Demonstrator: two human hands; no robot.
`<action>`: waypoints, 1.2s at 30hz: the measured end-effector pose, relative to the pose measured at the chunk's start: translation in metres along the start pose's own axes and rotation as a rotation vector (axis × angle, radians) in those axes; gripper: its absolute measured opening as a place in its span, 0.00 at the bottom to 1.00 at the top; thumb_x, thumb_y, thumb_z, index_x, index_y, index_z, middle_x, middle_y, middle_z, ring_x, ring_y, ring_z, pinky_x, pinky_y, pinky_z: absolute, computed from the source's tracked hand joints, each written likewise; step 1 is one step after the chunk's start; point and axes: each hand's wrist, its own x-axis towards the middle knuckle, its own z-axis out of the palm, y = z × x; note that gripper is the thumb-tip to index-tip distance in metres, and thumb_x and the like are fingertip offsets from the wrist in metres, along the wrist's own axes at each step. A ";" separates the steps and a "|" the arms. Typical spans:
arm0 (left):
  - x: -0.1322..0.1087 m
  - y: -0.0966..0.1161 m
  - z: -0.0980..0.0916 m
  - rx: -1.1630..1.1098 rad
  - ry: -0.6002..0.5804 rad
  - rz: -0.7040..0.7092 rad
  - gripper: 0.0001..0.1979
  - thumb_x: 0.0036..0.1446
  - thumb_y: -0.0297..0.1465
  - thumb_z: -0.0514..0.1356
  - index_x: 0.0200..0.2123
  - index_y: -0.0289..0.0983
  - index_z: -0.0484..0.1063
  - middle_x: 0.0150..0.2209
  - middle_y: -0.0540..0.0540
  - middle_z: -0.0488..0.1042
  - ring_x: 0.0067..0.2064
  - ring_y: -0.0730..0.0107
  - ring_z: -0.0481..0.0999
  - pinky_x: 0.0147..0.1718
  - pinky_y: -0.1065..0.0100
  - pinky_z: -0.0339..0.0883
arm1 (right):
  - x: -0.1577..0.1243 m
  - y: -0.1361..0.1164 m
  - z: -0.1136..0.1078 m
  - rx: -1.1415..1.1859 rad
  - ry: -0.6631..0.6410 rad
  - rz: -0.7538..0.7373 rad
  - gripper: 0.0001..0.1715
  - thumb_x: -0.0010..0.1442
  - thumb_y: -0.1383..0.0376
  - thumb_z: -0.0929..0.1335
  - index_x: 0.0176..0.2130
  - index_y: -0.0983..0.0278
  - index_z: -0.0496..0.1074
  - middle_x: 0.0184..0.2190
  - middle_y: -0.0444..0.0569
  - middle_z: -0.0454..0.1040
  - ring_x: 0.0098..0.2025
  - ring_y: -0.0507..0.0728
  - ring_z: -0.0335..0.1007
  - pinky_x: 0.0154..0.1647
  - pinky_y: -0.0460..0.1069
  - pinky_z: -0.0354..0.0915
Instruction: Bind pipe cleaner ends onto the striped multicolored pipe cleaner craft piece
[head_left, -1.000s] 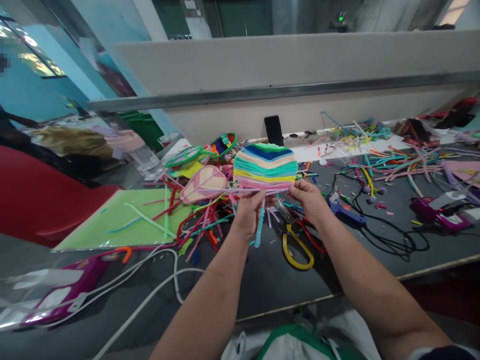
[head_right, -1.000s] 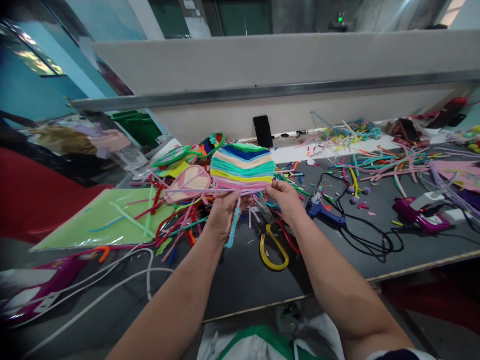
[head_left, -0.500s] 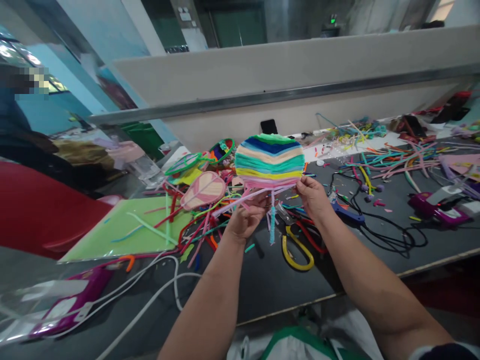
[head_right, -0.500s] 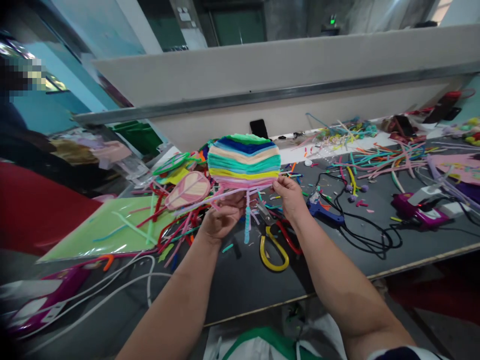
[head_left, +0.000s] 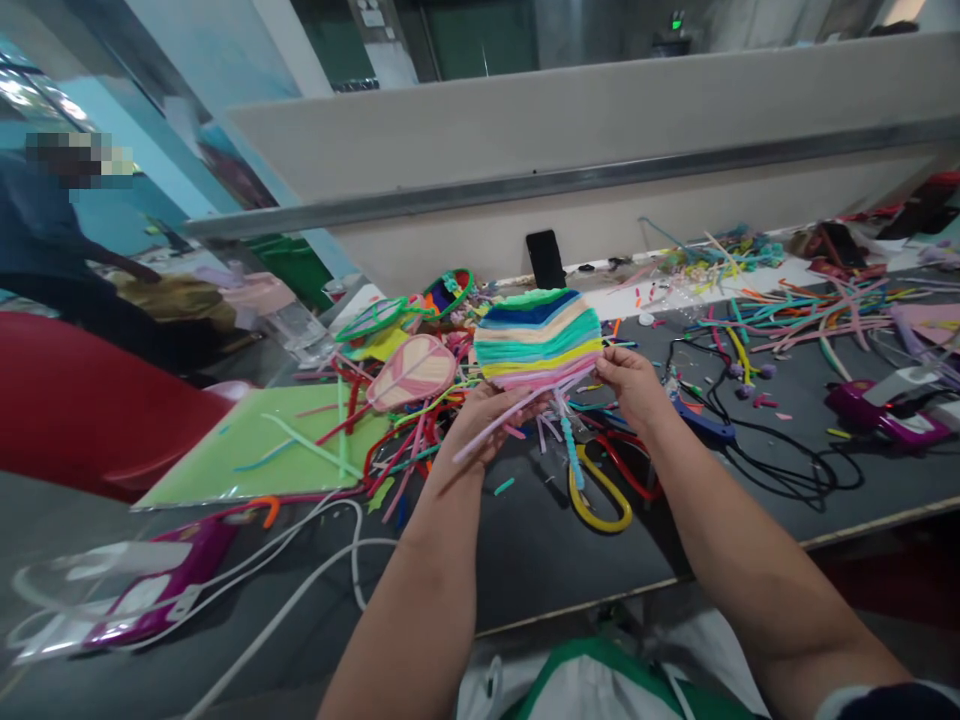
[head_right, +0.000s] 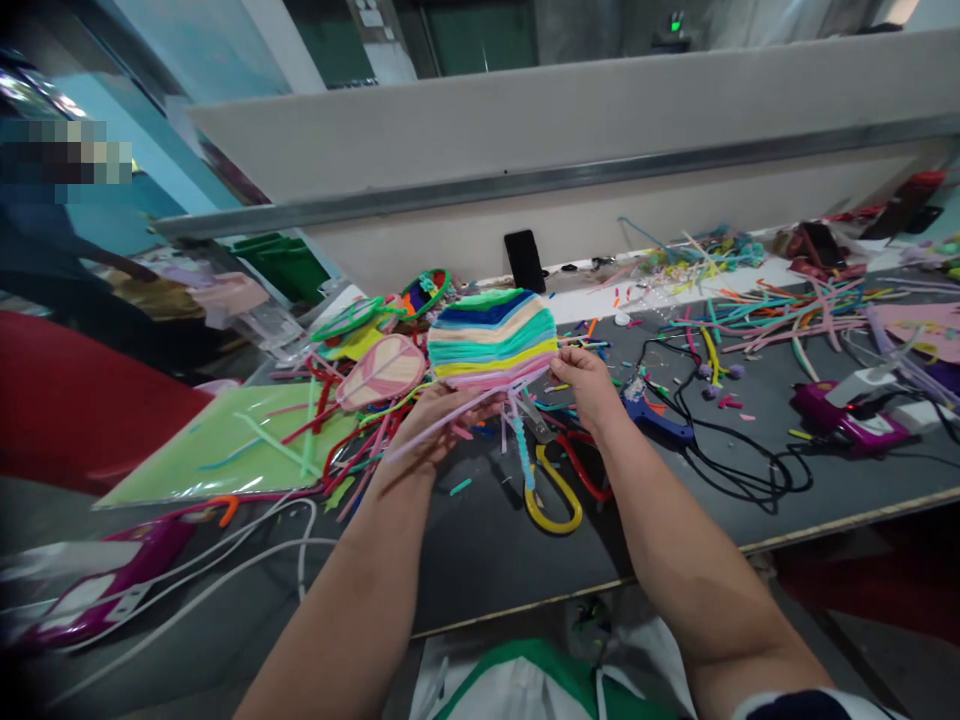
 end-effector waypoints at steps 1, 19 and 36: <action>0.001 0.000 0.000 0.045 0.011 -0.017 0.13 0.42 0.27 0.68 0.34 0.31 0.74 0.31 0.42 0.78 0.31 0.64 0.79 0.33 0.65 0.75 | 0.000 -0.001 0.000 -0.002 -0.007 0.008 0.09 0.47 0.62 0.72 0.25 0.65 0.71 0.21 0.41 0.68 0.25 0.49 0.61 0.30 0.46 0.58; 0.010 -0.013 -0.004 -0.123 0.208 0.085 0.15 0.40 0.25 0.69 0.34 0.31 0.74 0.27 0.47 0.77 0.25 0.73 0.76 0.19 0.78 0.66 | -0.019 -0.004 0.022 0.128 -0.330 0.395 0.20 0.47 0.59 0.75 0.40 0.63 0.73 0.34 0.47 0.77 0.33 0.51 0.74 0.35 0.45 0.68; 0.002 -0.004 0.006 -0.026 0.194 0.048 0.23 0.32 0.27 0.73 0.37 0.31 0.75 0.36 0.41 0.79 0.35 0.60 0.79 0.35 0.63 0.73 | -0.019 0.003 0.026 -0.090 -0.301 0.453 0.12 0.41 0.63 0.74 0.26 0.68 0.75 0.13 0.44 0.71 0.11 0.44 0.54 0.10 0.40 0.47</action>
